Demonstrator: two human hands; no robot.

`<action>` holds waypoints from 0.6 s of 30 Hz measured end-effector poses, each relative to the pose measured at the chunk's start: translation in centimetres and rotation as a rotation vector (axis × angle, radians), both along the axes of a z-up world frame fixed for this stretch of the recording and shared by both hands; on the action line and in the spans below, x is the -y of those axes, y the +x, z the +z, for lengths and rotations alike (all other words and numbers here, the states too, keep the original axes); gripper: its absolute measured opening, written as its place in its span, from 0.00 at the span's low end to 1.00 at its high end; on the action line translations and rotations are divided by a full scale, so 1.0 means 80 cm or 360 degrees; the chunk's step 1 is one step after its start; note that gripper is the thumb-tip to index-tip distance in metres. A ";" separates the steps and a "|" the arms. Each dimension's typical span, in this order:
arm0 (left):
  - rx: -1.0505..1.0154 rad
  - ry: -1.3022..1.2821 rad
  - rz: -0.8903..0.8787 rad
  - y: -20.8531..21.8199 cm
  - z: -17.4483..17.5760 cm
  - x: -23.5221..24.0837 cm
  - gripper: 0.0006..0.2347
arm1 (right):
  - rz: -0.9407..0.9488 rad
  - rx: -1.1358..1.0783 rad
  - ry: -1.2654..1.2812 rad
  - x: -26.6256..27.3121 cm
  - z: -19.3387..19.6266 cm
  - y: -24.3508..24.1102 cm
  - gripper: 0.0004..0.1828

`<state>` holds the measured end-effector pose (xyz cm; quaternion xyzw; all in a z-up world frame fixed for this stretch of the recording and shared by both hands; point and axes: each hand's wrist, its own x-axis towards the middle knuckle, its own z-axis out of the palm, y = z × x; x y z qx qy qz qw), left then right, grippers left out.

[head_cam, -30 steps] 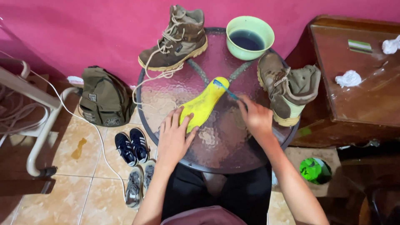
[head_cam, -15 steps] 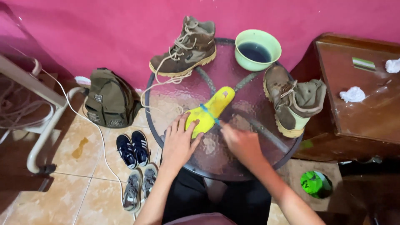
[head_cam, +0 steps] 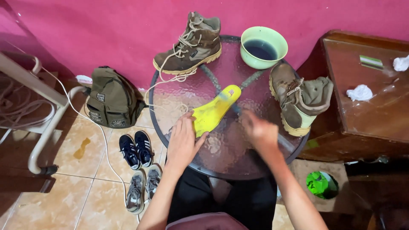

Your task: The person scrubs a yellow shoe insole with a toothbrush on a glass table. They repeatedly dip the toothbrush into a bowl of dark liquid and scrub the insole surface. The insole remains on the table throughout the clip.

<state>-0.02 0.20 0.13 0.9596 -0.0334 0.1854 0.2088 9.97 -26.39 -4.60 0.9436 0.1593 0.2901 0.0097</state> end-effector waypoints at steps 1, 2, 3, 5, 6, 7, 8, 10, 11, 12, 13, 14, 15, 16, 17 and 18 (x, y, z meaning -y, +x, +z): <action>0.0013 0.0000 0.0006 -0.001 0.000 0.001 0.20 | 0.0006 0.0013 0.0000 0.003 0.004 0.001 0.15; 0.0021 0.0016 0.0004 -0.001 0.000 0.002 0.20 | 0.0023 -0.0044 0.0059 0.006 0.009 0.002 0.14; 0.0025 0.0034 0.0002 -0.001 0.000 0.001 0.20 | 0.0041 -0.0105 0.0120 0.008 0.012 0.003 0.14; 0.0037 0.0043 0.0011 0.005 -0.006 0.000 0.19 | 0.0170 -0.0223 0.0166 -0.036 0.045 -0.050 0.11; 0.0038 0.0050 0.0014 0.005 -0.011 0.001 0.19 | 0.0293 -0.0350 0.0211 -0.056 0.059 -0.080 0.11; 0.0031 0.0045 0.0012 0.006 -0.012 0.001 0.19 | 0.0290 -0.0358 0.0207 -0.055 0.063 -0.081 0.11; 0.0031 0.0054 0.0030 0.006 -0.012 0.001 0.17 | 0.0242 -0.0336 0.0131 -0.053 0.068 -0.082 0.11; 0.0021 0.0063 0.0040 0.001 -0.015 0.001 0.16 | 0.0187 -0.0326 0.0056 -0.037 0.054 -0.069 0.11; 0.0069 0.0055 0.0034 0.003 -0.014 0.000 0.16 | 0.0091 -0.0183 0.0080 -0.024 0.038 -0.046 0.10; 0.0117 0.0047 0.0028 0.004 -0.011 -0.001 0.16 | -0.0003 -0.0040 0.0105 -0.010 0.023 -0.024 0.12; 0.0146 0.0056 0.0034 0.003 -0.015 0.000 0.16 | 0.0005 -0.0012 0.0114 -0.020 0.021 -0.039 0.12; 0.0139 -0.0033 0.0011 0.002 -0.019 0.000 0.16 | 0.0175 -0.0057 0.0099 -0.031 0.019 -0.054 0.10; 0.0134 -0.0123 -0.0015 0.002 -0.021 0.000 0.16 | 0.0347 -0.0100 0.0080 -0.041 0.017 -0.068 0.09; 0.0164 -0.0114 -0.0010 0.010 -0.013 -0.003 0.16 | 0.0354 -0.0069 0.0086 -0.054 0.027 -0.069 0.09; 0.0170 -0.0085 0.0012 0.007 -0.011 -0.002 0.17 | 0.0397 -0.0021 0.0066 -0.060 0.031 -0.086 0.11; 0.0177 -0.0056 0.0034 0.004 -0.009 0.000 0.17 | 0.0440 0.0026 0.0046 -0.067 0.033 -0.102 0.14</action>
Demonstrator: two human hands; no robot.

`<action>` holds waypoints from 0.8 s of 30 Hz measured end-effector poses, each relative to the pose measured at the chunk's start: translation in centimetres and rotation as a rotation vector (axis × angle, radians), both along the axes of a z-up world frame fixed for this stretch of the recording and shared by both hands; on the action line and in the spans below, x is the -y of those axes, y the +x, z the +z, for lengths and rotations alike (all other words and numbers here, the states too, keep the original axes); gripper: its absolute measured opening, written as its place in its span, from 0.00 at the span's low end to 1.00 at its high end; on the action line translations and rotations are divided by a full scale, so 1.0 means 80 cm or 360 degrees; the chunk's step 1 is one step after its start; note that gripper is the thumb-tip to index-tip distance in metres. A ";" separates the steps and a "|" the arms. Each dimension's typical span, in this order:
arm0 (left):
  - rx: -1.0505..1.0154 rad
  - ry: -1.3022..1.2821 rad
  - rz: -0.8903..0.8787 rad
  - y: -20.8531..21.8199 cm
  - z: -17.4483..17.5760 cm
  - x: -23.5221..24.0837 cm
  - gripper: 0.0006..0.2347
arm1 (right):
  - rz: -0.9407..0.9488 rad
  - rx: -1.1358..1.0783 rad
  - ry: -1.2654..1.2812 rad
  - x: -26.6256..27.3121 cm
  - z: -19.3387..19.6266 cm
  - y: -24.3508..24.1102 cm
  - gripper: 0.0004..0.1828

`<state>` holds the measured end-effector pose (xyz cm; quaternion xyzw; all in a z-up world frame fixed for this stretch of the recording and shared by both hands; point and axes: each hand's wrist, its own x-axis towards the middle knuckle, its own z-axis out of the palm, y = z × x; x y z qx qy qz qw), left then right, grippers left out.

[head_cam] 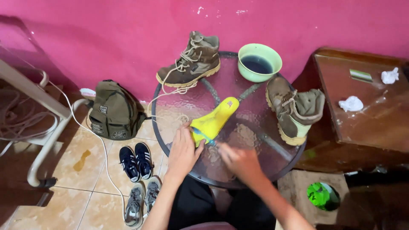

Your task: The person scrubs a yellow shoe insole with a toothbrush on a glass table. They repeatedly dip the toothbrush into a bowl of dark liquid and scrub the insole surface. The insole remains on the table throughout the clip.

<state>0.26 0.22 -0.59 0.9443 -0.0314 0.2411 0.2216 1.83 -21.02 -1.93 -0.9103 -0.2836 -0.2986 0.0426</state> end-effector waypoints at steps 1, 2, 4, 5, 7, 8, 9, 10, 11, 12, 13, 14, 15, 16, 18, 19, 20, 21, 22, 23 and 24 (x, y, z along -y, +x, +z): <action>-0.0002 0.0001 -0.0008 -0.001 0.001 0.000 0.17 | -0.0008 -0.0002 0.0001 0.020 -0.008 0.028 0.14; -0.0001 -0.0012 -0.0026 -0.002 0.001 -0.001 0.17 | -0.0115 0.0137 0.0006 0.041 -0.015 0.054 0.15; 0.0015 -0.0031 -0.0034 -0.004 0.001 0.000 0.18 | -0.0212 0.0291 0.0006 0.065 -0.026 0.091 0.16; -0.0023 0.0048 0.0001 -0.003 0.000 0.001 0.18 | -0.0353 0.0306 -0.0014 0.070 -0.029 0.099 0.14; -0.0054 0.0130 0.0030 0.002 -0.002 0.001 0.19 | -0.0501 0.0329 -0.0029 0.060 -0.028 0.092 0.12; -0.0067 0.0147 0.0038 0.005 -0.002 0.000 0.18 | -0.0452 0.0181 -0.0018 0.044 -0.024 0.077 0.11; -0.0095 0.0158 0.0040 0.003 -0.006 0.001 0.17 | -0.0406 0.0019 -0.0014 0.032 -0.024 0.054 0.10; -0.0103 0.0153 0.0028 0.005 -0.009 0.001 0.17 | -0.0417 0.0011 -0.0020 0.035 -0.028 0.054 0.10; -0.0095 0.0163 0.0030 0.005 -0.011 0.000 0.16 | -0.0481 0.0043 -0.0051 0.036 -0.032 0.053 0.11; -0.0087 0.0173 0.0031 0.004 -0.013 -0.001 0.15 | -0.0544 0.0074 -0.0082 0.038 -0.035 0.051 0.12; -0.0087 0.0177 0.0029 0.002 -0.015 0.000 0.15 | -0.0547 0.0074 -0.0078 0.045 -0.035 0.065 0.12; -0.0110 0.0175 0.0030 0.000 -0.016 0.001 0.15 | -0.0612 0.0261 -0.0083 0.053 -0.033 0.079 0.09; -0.0117 0.0175 0.0031 0.004 -0.014 0.001 0.15 | -0.0677 0.0463 -0.0086 0.060 -0.028 0.100 0.07; -0.0102 0.0180 0.0028 0.007 -0.013 0.001 0.15 | -0.0683 0.0476 -0.0078 0.059 -0.024 0.113 0.07; -0.0092 0.0194 0.0018 0.004 -0.016 0.001 0.14 | -0.0894 -0.0314 -0.0029 0.058 -0.024 0.129 0.15; -0.0089 0.0192 0.0009 0.005 -0.016 0.001 0.14 | -0.0904 -0.0311 -0.0030 0.055 -0.022 0.126 0.15; -0.0087 0.0194 0.0023 0.006 -0.015 0.001 0.14 | -0.0930 -0.0419 -0.0018 0.052 -0.020 0.123 0.15; -0.0089 0.0193 0.0044 0.005 -0.016 0.001 0.14 | -0.0950 -0.0528 -0.0010 0.048 -0.019 0.119 0.15; -0.0089 0.0188 0.0041 0.002 -0.019 0.003 0.14 | -0.0954 -0.0527 -0.0015 0.056 -0.030 0.104 0.15; -0.0083 0.0190 0.0059 0.003 -0.020 0.002 0.14 | -0.0837 0.0032 -0.0049 0.061 -0.038 0.095 0.13; -0.0077 0.0193 0.0077 0.004 -0.021 0.002 0.14 | -0.0705 0.0588 -0.0077 0.066 -0.046 0.085 0.10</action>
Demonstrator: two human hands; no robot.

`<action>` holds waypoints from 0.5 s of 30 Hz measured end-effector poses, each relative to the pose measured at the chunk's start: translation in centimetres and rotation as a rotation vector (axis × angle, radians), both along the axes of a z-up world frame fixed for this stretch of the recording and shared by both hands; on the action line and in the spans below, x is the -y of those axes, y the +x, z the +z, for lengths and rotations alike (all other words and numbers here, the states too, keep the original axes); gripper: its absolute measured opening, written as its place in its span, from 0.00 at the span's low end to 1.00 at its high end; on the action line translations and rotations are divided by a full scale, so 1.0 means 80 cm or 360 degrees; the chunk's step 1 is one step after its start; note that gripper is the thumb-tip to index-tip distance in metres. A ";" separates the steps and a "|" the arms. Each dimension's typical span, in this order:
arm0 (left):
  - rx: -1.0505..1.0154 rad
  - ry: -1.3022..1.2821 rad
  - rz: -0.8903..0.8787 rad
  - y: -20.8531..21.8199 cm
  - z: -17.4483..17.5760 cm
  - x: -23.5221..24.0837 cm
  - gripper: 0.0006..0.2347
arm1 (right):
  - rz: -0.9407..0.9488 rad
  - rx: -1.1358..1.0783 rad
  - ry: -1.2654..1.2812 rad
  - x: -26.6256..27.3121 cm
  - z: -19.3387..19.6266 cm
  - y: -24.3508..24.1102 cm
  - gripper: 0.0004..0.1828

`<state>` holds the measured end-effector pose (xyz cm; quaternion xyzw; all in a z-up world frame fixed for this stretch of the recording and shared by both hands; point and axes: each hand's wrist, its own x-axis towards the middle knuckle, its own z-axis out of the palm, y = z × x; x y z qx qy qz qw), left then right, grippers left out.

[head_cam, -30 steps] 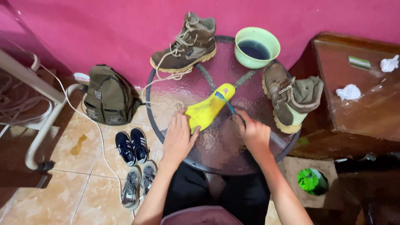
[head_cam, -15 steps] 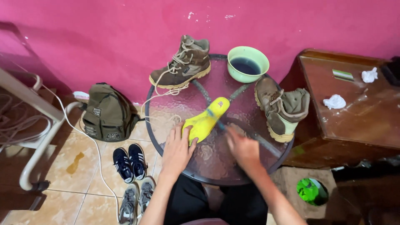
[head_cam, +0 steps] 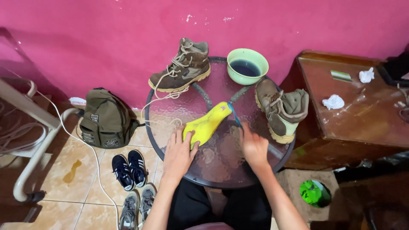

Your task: The person scrubs a yellow shoe insole with a toothbrush on a glass table. They repeatedly dip the toothbrush into a bowl of dark liquid and scrub the insole surface. The insole remains on the table throughout the clip.

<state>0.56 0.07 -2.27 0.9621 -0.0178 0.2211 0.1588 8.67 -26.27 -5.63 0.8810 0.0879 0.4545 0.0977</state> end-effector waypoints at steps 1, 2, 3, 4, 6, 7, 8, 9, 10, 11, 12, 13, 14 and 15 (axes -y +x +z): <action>0.0005 -0.0004 0.0005 0.001 0.002 -0.002 0.14 | 0.0005 0.0005 -0.0004 -0.005 0.019 0.005 0.10; 0.0003 -0.0021 -0.0022 0.003 0.003 -0.003 0.14 | -0.0210 -0.0618 0.0238 -0.010 0.038 0.010 0.14; -0.0016 -0.0032 -0.0064 0.000 0.003 -0.003 0.14 | -0.0445 -0.1255 0.0492 -0.012 0.053 0.007 0.19; -0.0029 -0.0033 -0.0075 -0.003 0.002 -0.001 0.14 | -0.0457 -0.1266 0.0494 -0.006 0.052 0.016 0.19; -0.0027 -0.0045 -0.0098 -0.001 0.004 -0.003 0.14 | -0.0432 -0.1368 0.0530 -0.001 0.054 0.042 0.17; -0.0010 -0.0043 -0.0087 0.001 0.008 -0.003 0.14 | -0.0418 -0.1353 0.0529 -0.006 0.058 0.025 0.17; -0.0020 -0.0035 -0.0086 0.003 0.011 -0.005 0.14 | -0.0294 -0.1084 0.0496 -0.013 0.062 0.008 0.15; -0.0061 -0.0042 -0.0077 -0.006 0.009 -0.001 0.14 | -0.0174 -0.0845 0.0445 -0.015 0.061 -0.017 0.14; -0.0075 -0.0055 -0.0059 -0.003 0.011 -0.002 0.14 | -0.0162 -0.0861 0.0428 -0.023 0.072 -0.028 0.14; -0.0067 -0.0049 -0.0064 -0.002 0.012 -0.002 0.14 | -0.0164 -0.1076 0.0480 -0.030 0.081 -0.042 0.16; -0.0060 -0.0042 -0.0068 -0.001 0.012 -0.002 0.15 | -0.0168 -0.1290 0.0532 -0.037 0.090 -0.056 0.19; -0.0077 -0.0051 -0.0072 -0.004 0.011 -0.001 0.15 | -0.0178 -0.1306 0.0525 -0.027 0.080 -0.052 0.19; -0.0092 -0.0055 -0.0073 -0.006 0.011 0.000 0.15 | -0.0211 -0.1364 0.0557 -0.018 0.071 -0.049 0.18; -0.0084 -0.0053 -0.0057 -0.001 0.014 -0.003 0.15 | -0.0223 -0.1401 0.0590 -0.013 0.064 -0.036 0.17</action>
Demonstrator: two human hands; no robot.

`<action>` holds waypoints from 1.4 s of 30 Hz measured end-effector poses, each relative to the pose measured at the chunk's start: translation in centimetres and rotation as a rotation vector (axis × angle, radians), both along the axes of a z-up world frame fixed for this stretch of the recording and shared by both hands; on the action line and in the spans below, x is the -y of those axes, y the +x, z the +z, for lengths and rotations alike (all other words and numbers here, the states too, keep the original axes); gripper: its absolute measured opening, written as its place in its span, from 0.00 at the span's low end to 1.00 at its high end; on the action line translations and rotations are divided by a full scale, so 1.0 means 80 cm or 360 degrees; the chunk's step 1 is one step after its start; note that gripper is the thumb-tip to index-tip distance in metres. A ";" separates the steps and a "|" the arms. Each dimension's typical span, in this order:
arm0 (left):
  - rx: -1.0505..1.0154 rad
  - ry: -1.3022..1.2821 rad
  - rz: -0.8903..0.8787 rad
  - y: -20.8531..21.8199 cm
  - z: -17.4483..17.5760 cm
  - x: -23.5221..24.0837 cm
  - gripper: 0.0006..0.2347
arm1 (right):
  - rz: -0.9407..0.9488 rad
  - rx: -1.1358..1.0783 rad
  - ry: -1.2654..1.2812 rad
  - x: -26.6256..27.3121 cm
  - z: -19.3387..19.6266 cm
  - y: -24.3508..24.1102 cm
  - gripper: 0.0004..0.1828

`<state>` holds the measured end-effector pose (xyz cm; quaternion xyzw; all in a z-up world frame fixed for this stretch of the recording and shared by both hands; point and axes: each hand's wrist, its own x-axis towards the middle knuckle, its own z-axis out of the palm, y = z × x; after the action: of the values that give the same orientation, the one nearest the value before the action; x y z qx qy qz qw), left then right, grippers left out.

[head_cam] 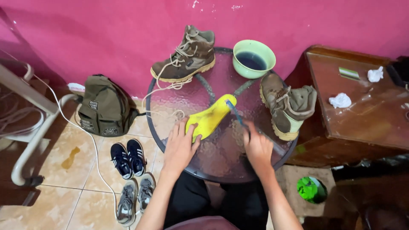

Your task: The person scrubs a yellow shoe insole with a toothbrush on a glass table. They repeatedly dip the toothbrush into a bowl of dark liquid and scrub the insole surface. The insole remains on the table throughout the clip.

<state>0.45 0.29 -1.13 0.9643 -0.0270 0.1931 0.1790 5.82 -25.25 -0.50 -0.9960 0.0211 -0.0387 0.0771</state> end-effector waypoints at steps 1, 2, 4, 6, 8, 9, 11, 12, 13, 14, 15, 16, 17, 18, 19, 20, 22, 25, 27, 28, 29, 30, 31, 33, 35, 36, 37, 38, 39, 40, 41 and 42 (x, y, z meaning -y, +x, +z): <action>0.0007 -0.0002 0.0012 0.003 -0.001 0.001 0.15 | 0.0012 0.0007 -0.0002 -0.014 0.002 -0.021 0.17; 0.0017 -0.0005 -0.0002 0.001 -0.002 0.001 0.15 | 0.0241 0.0334 -0.0097 -0.028 0.002 -0.046 0.13; 0.0020 -0.0012 -0.0016 0.001 -0.005 0.000 0.14 | 0.0469 0.0658 -0.0189 -0.033 -0.009 -0.064 0.11; 0.0051 0.0008 -0.0022 0.000 -0.007 0.000 0.15 | 0.0406 0.0854 -0.0600 -0.013 -0.030 -0.055 0.16; 0.0050 0.0011 -0.0027 -0.002 -0.007 0.002 0.15 | 0.0283 0.0630 -0.0344 0.015 -0.029 -0.022 0.14; 0.0065 0.0017 -0.0021 -0.001 -0.004 0.001 0.15 | 0.0165 0.0424 -0.0085 0.028 -0.026 -0.001 0.15; 0.0072 0.0025 -0.0012 0.005 -0.005 -0.003 0.15 | 0.0359 0.0621 -0.0118 -0.006 -0.018 -0.035 0.13; 0.0032 0.0018 -0.0037 -0.001 -0.011 0.000 0.15 | 0.0522 0.0771 -0.0165 -0.016 -0.018 -0.065 0.13; 0.0018 0.0015 -0.0040 -0.001 -0.008 0.000 0.15 | 0.0520 0.0756 -0.0166 -0.018 -0.010 -0.064 0.13; 0.0035 0.0019 -0.0036 -0.001 -0.005 0.000 0.15 | 0.0557 0.0706 -0.0207 -0.019 -0.004 -0.065 0.13; 0.0052 0.0024 -0.0033 -0.001 -0.003 0.000 0.15 | 0.0594 0.0654 -0.0247 -0.020 0.003 -0.066 0.13; 0.0035 0.0024 -0.0042 -0.002 -0.002 0.001 0.15 | 0.0585 0.0637 -0.0245 -0.002 -0.002 -0.046 0.13; 0.0030 0.0023 -0.0044 -0.005 0.000 0.000 0.14 | 0.0371 0.0491 -0.0119 0.015 -0.005 -0.027 0.10; 0.0047 0.0020 -0.0034 -0.001 0.004 0.001 0.14 | 0.0167 0.0369 0.0003 0.033 -0.006 0.001 0.12; 0.0052 0.0019 -0.0032 -0.002 0.002 0.003 0.14 | 0.0169 0.0374 0.0002 0.038 -0.023 -0.005 0.12; 0.0053 0.0023 -0.0030 -0.002 0.001 0.003 0.15 | 0.0278 0.0629 -0.0186 0.039 -0.039 -0.006 0.08; 0.0051 0.0029 -0.0022 -0.001 0.001 0.001 0.15 | 0.0389 0.0883 -0.0368 0.027 -0.042 -0.020 0.07; 0.0023 0.0018 -0.0038 0.000 0.003 0.001 0.14 | 0.0615 0.0895 -0.0068 0.016 -0.029 -0.029 0.09; 0.0007 -0.0015 -0.0060 -0.001 0.001 -0.001 0.15 | 0.0291 0.0791 -0.0363 0.043 -0.053 0.002 0.14; 0.0010 -0.0011 -0.0070 -0.002 0.000 0.000 0.15 | 0.0279 0.0793 -0.0361 0.039 -0.039 0.000 0.14; 0.0009 -0.0013 -0.0075 -0.003 -0.001 0.001 0.14 | 0.0206 0.0523 -0.0173 0.034 -0.024 -0.002 0.13; 0.0014 -0.0012 -0.0070 -0.002 0.000 -0.001 0.14 | 0.0140 0.0261 0.0020 0.027 -0.008 0.000 0.13; 0.0023 -0.0006 -0.0072 0.002 0.001 -0.002 0.14 | 0.0138 0.0270 0.0026 0.013 0.002 -0.016 0.13; 0.0020 -0.0007 -0.0067 0.000 -0.003 -0.002 0.14 | 0.0459 0.0444 0.0083 -0.013 0.018 -0.059 0.11; 0.0012 -0.0011 -0.0066 0.000 -0.003 -0.001 0.14 | 0.0512 0.0527 -0.0020 -0.015 0.020 -0.065 0.10; 0.0008 -0.0010 -0.0064 -0.001 -0.003 -0.002 0.15 | 0.0564 0.0616 -0.0119 -0.017 0.022 -0.069 0.08; 0.0002 -0.0011 -0.0066 -0.002 -0.003 0.002 0.15 | 0.0563 0.0609 -0.0119 0.000 0.008 -0.046 0.08; -0.0005 -0.0018 -0.0061 -0.001 -0.002 0.000 0.15 | 0.0477 0.0816 -0.0370 0.012 -0.009 -0.023 0.11; -0.0012 -0.0025 -0.0057 -0.001 0.000 -0.001 0.14 | 0.0384 0.1018 -0.0623 0.024 -0.025 0.000 0.15; -0.0014 -0.0010 -0.0063 -0.004 0.001 0.000 0.14 | 0.0373 0.1016 -0.0612 0.022 -0.029 -0.002 0.15; -0.0017 -0.0013 -0.0063 -0.007 0.003 0.001 0.15 | 0.0425 0.1129 -0.0733 0.020 -0.033 -0.004 0.13; -0.0003 -0.0021 -0.0056 -0.003 0.006 0.002 0.15 | 0.0480 0.1259 -0.0861 0.019 -0.033 0.004 0.13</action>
<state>0.22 0.12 -0.66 0.9627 -0.0425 0.1893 0.1887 6.12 -26.73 -3.17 -0.8814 -0.1647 -0.4057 -0.1770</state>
